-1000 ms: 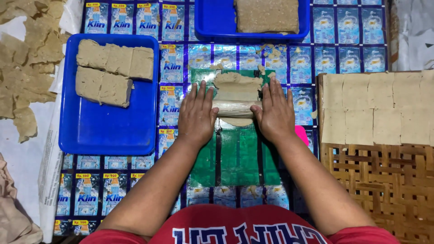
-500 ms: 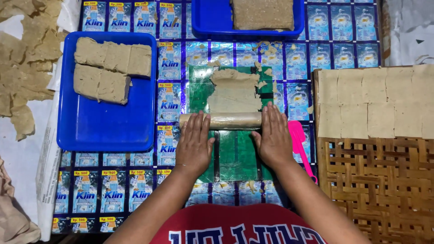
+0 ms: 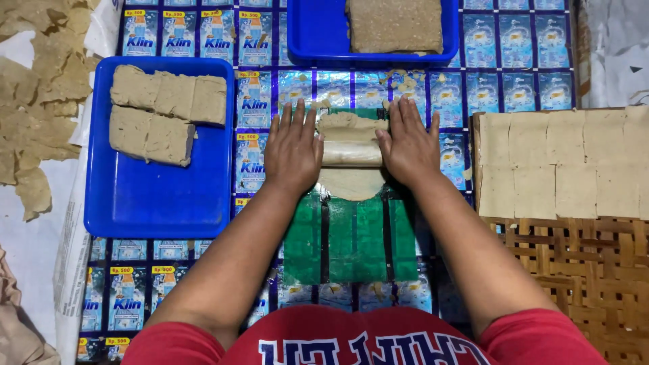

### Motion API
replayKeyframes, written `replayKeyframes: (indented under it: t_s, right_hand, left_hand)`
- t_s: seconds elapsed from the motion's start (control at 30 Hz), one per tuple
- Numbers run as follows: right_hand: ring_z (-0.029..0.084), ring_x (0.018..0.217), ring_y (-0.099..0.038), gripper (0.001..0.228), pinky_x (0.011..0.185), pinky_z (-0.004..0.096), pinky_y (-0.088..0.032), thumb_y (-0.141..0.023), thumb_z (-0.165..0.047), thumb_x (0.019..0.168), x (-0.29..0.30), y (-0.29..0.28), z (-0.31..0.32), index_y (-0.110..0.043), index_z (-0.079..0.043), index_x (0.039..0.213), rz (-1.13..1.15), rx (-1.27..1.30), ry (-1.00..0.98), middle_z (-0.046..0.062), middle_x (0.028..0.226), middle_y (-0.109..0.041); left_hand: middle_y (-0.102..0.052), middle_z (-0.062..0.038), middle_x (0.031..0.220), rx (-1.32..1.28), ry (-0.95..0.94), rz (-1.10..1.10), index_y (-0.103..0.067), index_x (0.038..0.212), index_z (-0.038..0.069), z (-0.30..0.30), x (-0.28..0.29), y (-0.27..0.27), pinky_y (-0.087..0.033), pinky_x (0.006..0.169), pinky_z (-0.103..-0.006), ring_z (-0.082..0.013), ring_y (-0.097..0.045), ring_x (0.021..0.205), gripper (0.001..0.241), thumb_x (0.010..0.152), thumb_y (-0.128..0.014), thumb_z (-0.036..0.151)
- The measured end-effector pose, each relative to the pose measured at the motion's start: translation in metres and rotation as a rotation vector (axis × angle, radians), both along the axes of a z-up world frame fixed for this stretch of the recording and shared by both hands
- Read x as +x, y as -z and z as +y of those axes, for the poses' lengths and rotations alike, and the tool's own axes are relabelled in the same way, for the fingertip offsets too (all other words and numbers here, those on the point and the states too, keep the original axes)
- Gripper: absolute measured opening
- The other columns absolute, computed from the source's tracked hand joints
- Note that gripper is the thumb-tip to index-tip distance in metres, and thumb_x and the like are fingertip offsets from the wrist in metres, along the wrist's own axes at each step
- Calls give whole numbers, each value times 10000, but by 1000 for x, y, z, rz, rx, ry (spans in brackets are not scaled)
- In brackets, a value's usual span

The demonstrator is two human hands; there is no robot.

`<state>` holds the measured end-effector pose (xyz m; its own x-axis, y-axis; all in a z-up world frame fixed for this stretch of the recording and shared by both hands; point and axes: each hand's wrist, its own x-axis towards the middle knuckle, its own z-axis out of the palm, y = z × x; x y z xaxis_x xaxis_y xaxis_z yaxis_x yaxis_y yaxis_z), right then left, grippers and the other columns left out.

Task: Flattening a block of food paste using a rolling pin and cutting it into rectangular pieces using a small spatula.

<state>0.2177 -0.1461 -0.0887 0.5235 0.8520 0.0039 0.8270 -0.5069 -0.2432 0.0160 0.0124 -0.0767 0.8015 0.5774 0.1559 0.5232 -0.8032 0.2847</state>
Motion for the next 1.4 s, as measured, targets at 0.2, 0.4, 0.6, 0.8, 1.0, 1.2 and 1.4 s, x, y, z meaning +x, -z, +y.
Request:
replayKeyframes:
  t_s: [0.2,0.4,0.6,0.8,1.0,1.2,1.4]
  right_hand:
    - [319,1589,-92,714,1190,696,-9,-377,-520,1056,20,-11,29,-230,-156,1651,54,-24,47,161,1721,-81]
    - [312,1586,-68,728,1192,683,-10,-393,-534,1040,9,-15,19,-241,-155,1643,3,-16,5,155,1723,-71]
    - [321,1586,-119,724,1210,652,-48,-452,-498,1019,-18,-16,-8,-296,-151,1635,-62,21,-15,165,1715,-127]
    - [323,1580,-204,760,1243,601,-101,-491,-506,1040,-46,-2,-48,-303,-38,1609,-114,66,-35,181,1710,-195]
    - [358,1544,-244,831,1243,568,-133,-603,-431,976,-78,7,-86,-271,39,1575,-146,106,-52,226,1672,-244]
    - [355,1542,-256,842,1250,556,-153,-639,-399,936,-107,-7,-115,-270,17,1568,-121,91,-53,207,1655,-275]
    - [384,1518,-268,874,1227,563,-155,-645,-432,920,-106,-10,-108,-283,45,1557,-113,123,-48,225,1642,-276]
  left_hand:
    - [-302,-207,1652,-6,-54,21,-413,1562,54,25,26,12,-96,1244,-539,-360,-228,1543,610,1040,-418,369]
    - [-295,-195,1662,26,-90,33,-429,1554,62,10,14,9,-79,1250,-561,-354,-213,1556,609,1025,-430,365]
    - [-290,-205,1654,27,-61,16,-439,1548,92,-22,-15,-3,-104,1232,-583,-387,-209,1545,570,1043,-435,356]
    - [-289,-195,1666,29,-23,-48,-418,1551,96,-57,-53,6,-147,1241,-550,-369,-226,1547,566,1039,-483,327]
    - [-285,-181,1658,4,3,-55,-372,1574,74,-95,-87,8,-139,1263,-536,-345,-243,1547,607,1024,-514,288]
    - [-298,-183,1641,-39,12,-53,-354,1573,76,-123,-113,2,-160,1253,-526,-346,-247,1535,626,1010,-526,288]
    - [-283,-192,1648,-44,16,-43,-349,1571,74,-118,-109,4,-171,1245,-517,-353,-235,1540,629,1009,-526,292]
